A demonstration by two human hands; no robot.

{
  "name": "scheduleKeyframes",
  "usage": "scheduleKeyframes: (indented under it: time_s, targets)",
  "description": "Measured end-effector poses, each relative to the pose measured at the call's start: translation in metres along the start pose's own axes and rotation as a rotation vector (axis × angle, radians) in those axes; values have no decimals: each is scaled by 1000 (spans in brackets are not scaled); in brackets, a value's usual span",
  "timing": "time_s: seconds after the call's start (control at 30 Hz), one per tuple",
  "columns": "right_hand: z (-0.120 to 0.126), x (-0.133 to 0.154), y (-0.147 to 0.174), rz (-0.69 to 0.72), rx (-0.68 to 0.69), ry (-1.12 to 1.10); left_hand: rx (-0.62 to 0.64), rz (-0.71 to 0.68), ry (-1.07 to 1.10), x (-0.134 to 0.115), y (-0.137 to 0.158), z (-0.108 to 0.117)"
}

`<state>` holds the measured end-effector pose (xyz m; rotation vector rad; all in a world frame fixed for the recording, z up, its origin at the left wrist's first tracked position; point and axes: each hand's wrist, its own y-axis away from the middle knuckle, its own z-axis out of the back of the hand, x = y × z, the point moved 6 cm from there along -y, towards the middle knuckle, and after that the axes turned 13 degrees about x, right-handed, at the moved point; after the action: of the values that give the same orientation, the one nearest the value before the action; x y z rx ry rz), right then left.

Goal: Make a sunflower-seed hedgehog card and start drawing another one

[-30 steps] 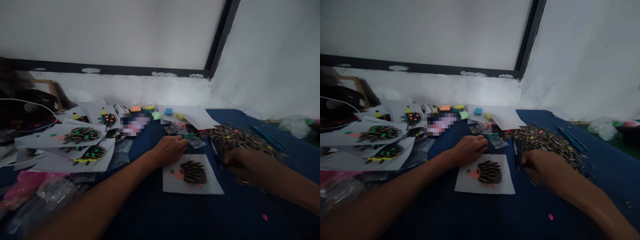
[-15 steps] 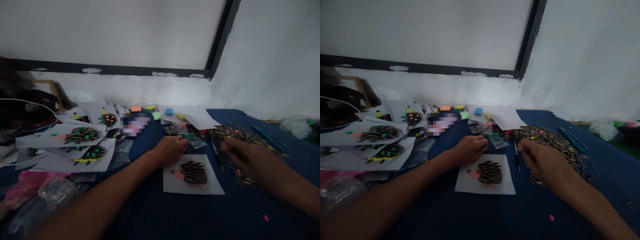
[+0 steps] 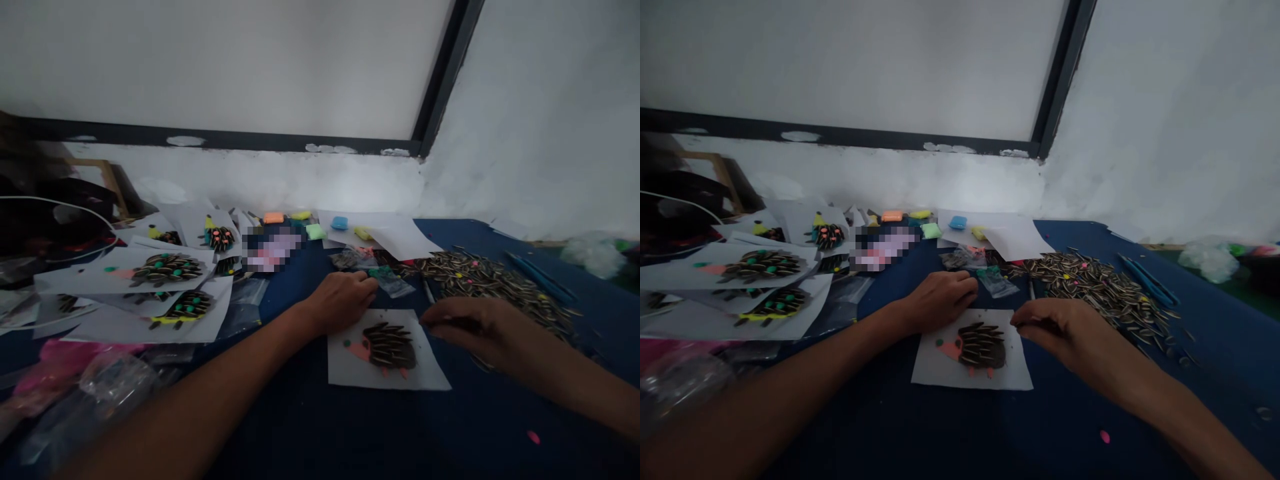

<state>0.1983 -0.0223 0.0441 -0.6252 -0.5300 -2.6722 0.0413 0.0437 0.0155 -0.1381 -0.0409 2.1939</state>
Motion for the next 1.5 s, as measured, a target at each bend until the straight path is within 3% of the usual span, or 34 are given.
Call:
scheduleKeyframes:
  time_s: [0.33, 0.5, 1.0, 1.5]
  targets:
    - [-2, 9, 2, 77, -22, 70, -5, -1, 2, 1, 0, 0]
    - [-10, 11, 1, 31, 40, 46, 7, 2, 2, 1, 0, 0]
    - [-16, 26, -2, 102, 2, 60, 1, -2, 11, 0, 0, 1]
    - [-22, 33, -5, 186, -52, 226, -19, -12, 2, 0, 0, 0]
